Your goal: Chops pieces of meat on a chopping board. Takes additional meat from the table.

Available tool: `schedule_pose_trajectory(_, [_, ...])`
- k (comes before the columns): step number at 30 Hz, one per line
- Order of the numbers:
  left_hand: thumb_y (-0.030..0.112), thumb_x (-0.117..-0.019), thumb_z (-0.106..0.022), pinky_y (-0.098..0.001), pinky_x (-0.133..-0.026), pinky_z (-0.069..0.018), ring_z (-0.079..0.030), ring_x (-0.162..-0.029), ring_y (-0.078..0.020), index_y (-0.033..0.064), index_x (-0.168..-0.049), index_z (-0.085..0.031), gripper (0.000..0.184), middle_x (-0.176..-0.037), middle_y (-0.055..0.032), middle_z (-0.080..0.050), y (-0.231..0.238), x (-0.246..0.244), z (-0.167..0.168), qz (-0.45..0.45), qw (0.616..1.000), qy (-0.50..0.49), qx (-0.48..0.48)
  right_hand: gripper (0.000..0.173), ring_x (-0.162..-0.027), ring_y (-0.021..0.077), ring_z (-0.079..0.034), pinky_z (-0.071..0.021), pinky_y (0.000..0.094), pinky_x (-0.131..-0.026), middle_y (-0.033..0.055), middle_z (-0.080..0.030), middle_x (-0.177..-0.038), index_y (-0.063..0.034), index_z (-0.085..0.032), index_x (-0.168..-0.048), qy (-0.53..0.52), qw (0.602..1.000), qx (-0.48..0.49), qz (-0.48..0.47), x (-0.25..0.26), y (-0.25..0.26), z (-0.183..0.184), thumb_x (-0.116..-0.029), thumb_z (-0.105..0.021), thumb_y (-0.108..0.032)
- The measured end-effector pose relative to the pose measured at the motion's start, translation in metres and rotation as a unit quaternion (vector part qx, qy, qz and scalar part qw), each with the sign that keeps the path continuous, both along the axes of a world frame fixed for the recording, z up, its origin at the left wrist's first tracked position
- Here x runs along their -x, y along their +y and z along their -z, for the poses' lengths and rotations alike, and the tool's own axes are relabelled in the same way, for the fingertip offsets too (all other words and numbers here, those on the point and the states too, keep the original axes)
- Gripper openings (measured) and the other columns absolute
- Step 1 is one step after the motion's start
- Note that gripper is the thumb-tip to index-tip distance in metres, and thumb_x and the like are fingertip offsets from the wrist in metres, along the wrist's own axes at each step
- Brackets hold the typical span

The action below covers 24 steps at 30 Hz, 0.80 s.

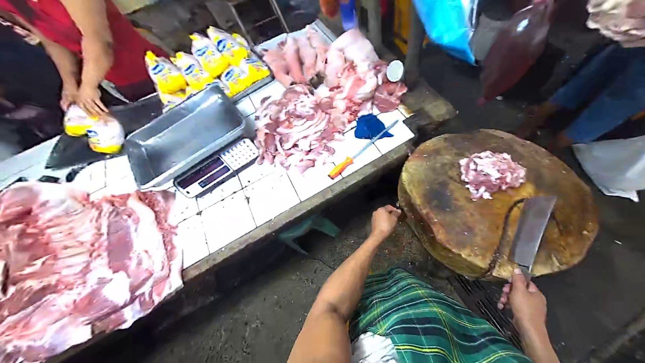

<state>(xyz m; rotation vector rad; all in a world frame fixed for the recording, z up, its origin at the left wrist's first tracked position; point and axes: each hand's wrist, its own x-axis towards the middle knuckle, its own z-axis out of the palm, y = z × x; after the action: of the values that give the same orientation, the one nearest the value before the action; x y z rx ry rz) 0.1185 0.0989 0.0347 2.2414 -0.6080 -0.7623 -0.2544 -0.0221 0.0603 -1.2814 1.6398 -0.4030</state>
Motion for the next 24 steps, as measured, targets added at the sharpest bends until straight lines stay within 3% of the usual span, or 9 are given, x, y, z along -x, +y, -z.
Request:
schedule_pose_trajectory(3, [0.053, -0.1035, -0.053, -0.0583, -0.089, -0.058, -0.073, -0.097, -0.0297, 0.0096, -0.111, -0.073, 0.048, -0.101, -0.0131, -0.075, 0.043, -0.101, -0.015, -0.084, 0.993, -0.088, 0.004, 0.064, -0.046, 0.0165, -0.057, -0.057, 0.0416, -0.046, 0.0033, -0.057, -0.067, -0.0028, -0.058, -0.116, 0.013, 1.0, -0.007, 0.011, -0.001, 0.0, 0.003, -0.1051, -0.04, -0.063])
schedule_pose_trajectory(5, [0.048, -0.107, -0.046, -0.0616, -0.093, -0.055, -0.071, -0.102, -0.0351, 0.0056, -0.115, -0.072, 0.051, -0.107, -0.0184, -0.073, 0.064, -0.181, -0.033, -0.127, 0.985, -0.119, -0.002, 0.062, -0.044, 0.0157, -0.057, -0.0574, 0.0414, -0.045, 0.0013, -0.057, -0.065, -0.0048, -0.059, -0.111, 0.016, 0.999, -0.014, 0.03, -0.005, -0.003, 0.0, -0.1052, -0.039, -0.063])
schedule_pose_trajectory(8, [0.039, -0.105, -0.049, -0.0663, -0.093, -0.0536, -0.07, -0.106, -0.0396, 0.0059, -0.116, -0.073, 0.042, -0.11, -0.0209, -0.073, 0.082, -0.294, -0.051, -0.168, 0.966, -0.196, -0.021, 0.062, -0.046, 0.0153, -0.058, -0.058, 0.0408, -0.047, 0.0011, -0.056, -0.065, -0.0029, -0.058, -0.109, 0.035, 0.997, -0.033, 0.057, -0.014, -0.008, -0.004, -0.1067, -0.036, -0.061])
schedule_pose_trajectory(10, [0.037, -0.1048, -0.048, -0.0694, -0.098, -0.0492, -0.065, -0.116, -0.0441, 0.0048, -0.124, -0.069, 0.043, -0.122, -0.0253, -0.069, 0.076, -0.349, -0.073, -0.18, 0.956, -0.221, -0.065, 0.063, -0.046, 0.0148, -0.058, -0.058, 0.0403, -0.048, 0.0009, -0.056, -0.064, -0.0026, -0.058, -0.109, 0.057, 0.996, -0.034, 0.067, -0.022, -0.009, -0.005, -0.1063, -0.037, -0.062])
schedule_pose_trajectory(13, [0.028, -0.1015, -0.052, -0.0633, -0.108, -0.0454, -0.056, -0.13, -0.0441, 0.0066, -0.13, -0.068, 0.039, -0.137, -0.0257, -0.061, 0.041, -0.422, -0.086, -0.135, 0.936, -0.31, -0.093, 0.062, -0.046, 0.013, -0.056, -0.0569, 0.0385, -0.049, -0.0001, -0.054, -0.063, -0.0016, -0.055, -0.113, 0.093, 0.992, -0.032, 0.083, -0.043, -0.004, -0.012, -0.1063, -0.037, -0.061])
schedule_pose_trajectory(15, [0.021, -0.0948, -0.06, -0.0643, -0.112, -0.0404, -0.048, -0.138, -0.0456, 0.0091, -0.132, -0.067, 0.04, -0.145, -0.0263, -0.054, 0.014, -0.458, -0.087, -0.078, 0.925, -0.356, -0.103, 0.062, -0.046, 0.0134, -0.057, -0.0574, 0.0388, -0.048, 0.0005, -0.054, -0.064, -0.0015, -0.053, -0.117, 0.113, 0.988, -0.036, 0.096, -0.055, -0.001, -0.017, -0.1062, -0.037, -0.06])
schedule_pose_trajectory(19, [0.028, -0.0935, -0.068, -0.0809, -0.115, -0.0194, -0.025, -0.15, -0.0551, 0.0056, -0.137, -0.063, 0.05, -0.158, -0.0313, -0.038, -0.017, -0.492, -0.093, 0.048, 0.919, -0.331, -0.209, 0.062, -0.048, 0.0138, -0.058, -0.0576, 0.0395, -0.05, 0.0007, -0.055, -0.065, -0.0028, -0.055, -0.118, 0.119, 0.984, -0.028, 0.128, -0.064, 0.0, -0.012, -0.1055, -0.038, -0.061])
schedule_pose_trajectory(21, [0.038, -0.0949, -0.066, -0.0837, -0.112, -0.0183, -0.03, -0.147, -0.0554, -0.0009, -0.136, -0.061, 0.057, -0.154, -0.0313, -0.043, -0.019, -0.507, -0.087, 0.071, 0.916, -0.32, -0.233, 0.063, -0.047, 0.0141, -0.058, -0.0573, 0.0397, -0.05, 0.0008, -0.055, -0.064, -0.0039, -0.057, -0.115, 0.126, 0.982, -0.024, 0.138, -0.064, 0.0, -0.01, -0.1049, -0.038, -0.063])
schedule_pose_trajectory(24, [0.043, -0.1017, -0.055, -0.0781, -0.103, -0.0393, -0.054, -0.129, -0.0535, -0.008, -0.122, -0.064, 0.055, -0.136, -0.0344, -0.057, -0.013, -0.518, -0.103, 0.084, 0.921, -0.307, -0.226, 0.064, -0.047, 0.016, -0.057, -0.0569, 0.0428, -0.05, 0.0028, -0.056, -0.065, -0.0034, -0.058, -0.116, 0.132, 0.98, -0.019, 0.145, -0.064, 0.0, -0.006, -0.1048, -0.038, -0.064])
